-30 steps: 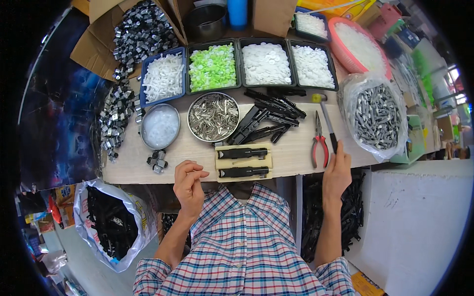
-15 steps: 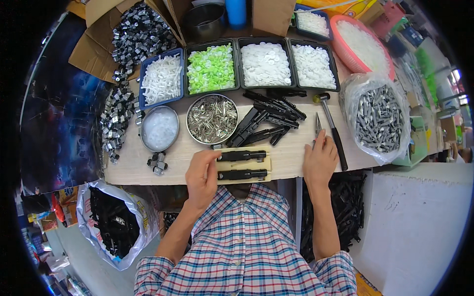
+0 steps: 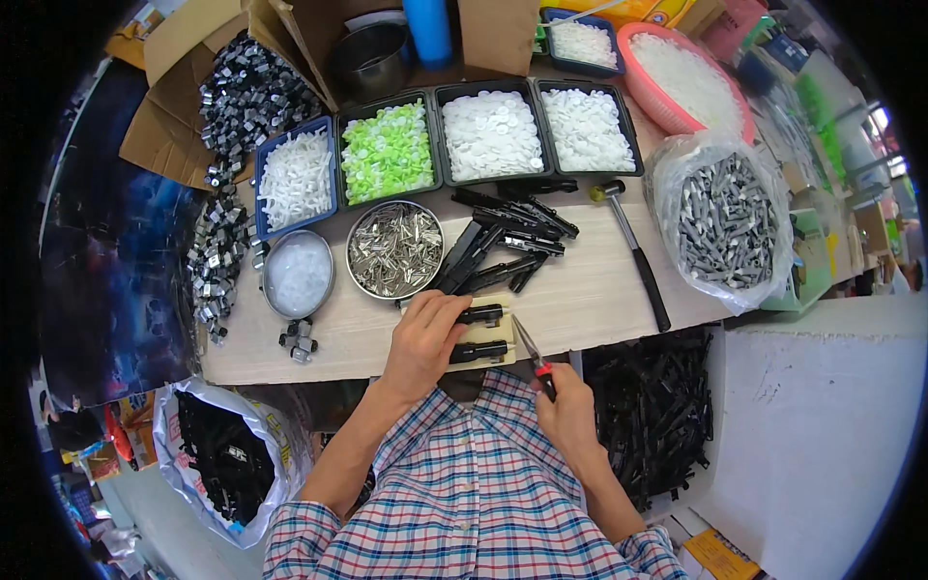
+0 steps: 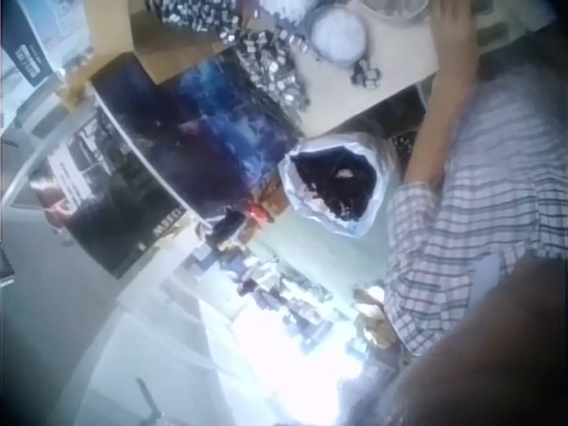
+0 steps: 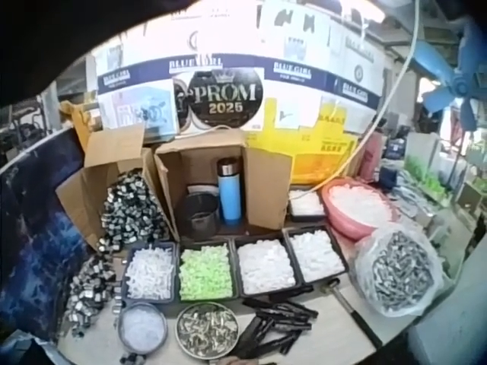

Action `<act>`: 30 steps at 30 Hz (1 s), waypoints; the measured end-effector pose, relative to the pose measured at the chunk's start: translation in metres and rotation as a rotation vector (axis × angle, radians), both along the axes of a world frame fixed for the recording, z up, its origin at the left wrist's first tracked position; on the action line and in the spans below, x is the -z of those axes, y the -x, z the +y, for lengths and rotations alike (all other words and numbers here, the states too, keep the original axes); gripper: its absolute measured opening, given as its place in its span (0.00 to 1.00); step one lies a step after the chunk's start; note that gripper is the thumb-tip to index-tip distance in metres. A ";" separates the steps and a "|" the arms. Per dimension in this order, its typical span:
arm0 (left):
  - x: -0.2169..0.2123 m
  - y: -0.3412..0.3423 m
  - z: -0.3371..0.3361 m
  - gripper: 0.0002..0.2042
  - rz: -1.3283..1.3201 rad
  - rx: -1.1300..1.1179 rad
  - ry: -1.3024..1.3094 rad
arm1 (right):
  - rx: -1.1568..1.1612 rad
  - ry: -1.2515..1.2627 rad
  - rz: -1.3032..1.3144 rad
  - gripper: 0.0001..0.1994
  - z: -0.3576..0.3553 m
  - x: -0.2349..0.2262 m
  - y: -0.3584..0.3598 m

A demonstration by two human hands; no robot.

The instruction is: The recorder is assembling small components using a wooden jig, pliers, and a mallet.

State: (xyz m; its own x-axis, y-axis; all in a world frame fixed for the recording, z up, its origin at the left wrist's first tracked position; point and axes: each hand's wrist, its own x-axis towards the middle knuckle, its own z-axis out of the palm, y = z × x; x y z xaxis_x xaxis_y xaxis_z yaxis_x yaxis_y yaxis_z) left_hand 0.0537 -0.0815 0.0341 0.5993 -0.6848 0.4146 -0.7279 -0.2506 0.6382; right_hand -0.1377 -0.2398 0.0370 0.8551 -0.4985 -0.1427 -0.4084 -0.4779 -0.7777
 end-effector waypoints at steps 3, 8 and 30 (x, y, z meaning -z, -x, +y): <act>0.000 -0.001 0.000 0.22 0.046 0.003 0.029 | -0.038 0.045 -0.059 0.11 0.006 0.003 -0.002; -0.002 -0.007 0.006 0.22 0.256 -0.003 0.085 | -0.042 -0.007 -0.057 0.10 0.009 -0.009 -0.015; -0.018 -0.018 -0.010 0.19 -0.098 0.118 -0.069 | -0.199 0.227 -0.166 0.12 0.012 -0.030 -0.035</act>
State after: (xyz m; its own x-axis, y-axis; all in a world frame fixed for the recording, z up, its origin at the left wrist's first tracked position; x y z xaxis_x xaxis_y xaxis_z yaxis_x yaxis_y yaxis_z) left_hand 0.0718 -0.0913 0.0521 0.4722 -0.7766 0.4171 -0.8129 -0.2006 0.5467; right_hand -0.1025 -0.2282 0.0674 0.9411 -0.3226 0.1017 -0.1666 -0.7037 -0.6907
